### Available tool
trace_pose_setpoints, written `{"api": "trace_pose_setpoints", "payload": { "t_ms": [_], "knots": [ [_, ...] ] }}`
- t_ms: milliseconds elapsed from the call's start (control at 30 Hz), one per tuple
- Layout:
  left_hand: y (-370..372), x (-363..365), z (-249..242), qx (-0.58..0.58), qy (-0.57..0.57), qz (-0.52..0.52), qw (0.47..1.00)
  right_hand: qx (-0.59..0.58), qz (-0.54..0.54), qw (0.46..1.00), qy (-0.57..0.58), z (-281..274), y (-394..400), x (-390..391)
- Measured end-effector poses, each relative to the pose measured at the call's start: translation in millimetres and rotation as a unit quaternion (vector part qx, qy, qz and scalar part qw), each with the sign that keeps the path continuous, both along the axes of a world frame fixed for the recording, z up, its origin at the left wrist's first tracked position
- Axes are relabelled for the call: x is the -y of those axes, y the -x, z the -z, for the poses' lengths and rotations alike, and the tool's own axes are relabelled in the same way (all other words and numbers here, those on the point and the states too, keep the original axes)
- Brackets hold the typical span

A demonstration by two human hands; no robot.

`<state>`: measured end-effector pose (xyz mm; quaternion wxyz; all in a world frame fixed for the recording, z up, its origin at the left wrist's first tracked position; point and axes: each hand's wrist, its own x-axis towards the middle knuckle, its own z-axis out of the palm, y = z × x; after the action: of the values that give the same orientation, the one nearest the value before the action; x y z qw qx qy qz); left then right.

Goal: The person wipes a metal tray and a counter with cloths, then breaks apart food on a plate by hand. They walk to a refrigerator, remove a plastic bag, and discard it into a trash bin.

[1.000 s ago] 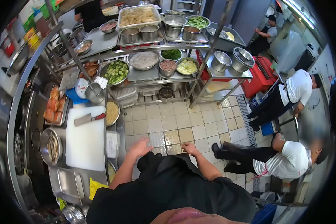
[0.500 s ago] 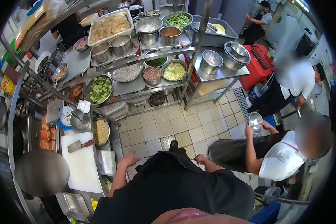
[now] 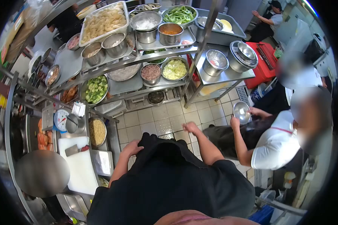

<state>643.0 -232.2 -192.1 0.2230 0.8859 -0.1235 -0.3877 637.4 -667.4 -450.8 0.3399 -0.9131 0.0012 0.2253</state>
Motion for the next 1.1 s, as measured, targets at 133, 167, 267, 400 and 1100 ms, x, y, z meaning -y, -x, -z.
{"api": "trace_pose_setpoints", "payload": {
  "t_ms": [133, 167, 267, 400, 1100],
  "knots": [
    [-21.2, -27.3, 30.8, -0.004, 0.018, -0.023, 1.0, 0.129, 0.224, 0.961, -0.095, -171.4, -86.7, -34.2],
    [-24.9, -38.4, 47.1, -0.005, 0.01, -0.035, 0.999, 0.151, 0.255, 0.937, -0.183, -173.2, -121.2, -27.2],
    [-23.9, -75.7, 88.0, -0.025, -0.018, -0.072, 0.997, 0.319, 0.265, 0.902, -0.118, -304.4, -204.4, -23.0],
    [-7.1, -124.6, 128.9, -0.063, -0.038, -0.085, 0.994, 0.409, 0.284, 0.866, 0.04, -406.9, -300.1, -8.2],
    [-43.1, -195.6, 189.4, -0.109, -0.005, -0.078, 0.991, 0.372, 0.399, 0.811, -0.211, -392.3, -341.1, 52.0]
  ]
}}
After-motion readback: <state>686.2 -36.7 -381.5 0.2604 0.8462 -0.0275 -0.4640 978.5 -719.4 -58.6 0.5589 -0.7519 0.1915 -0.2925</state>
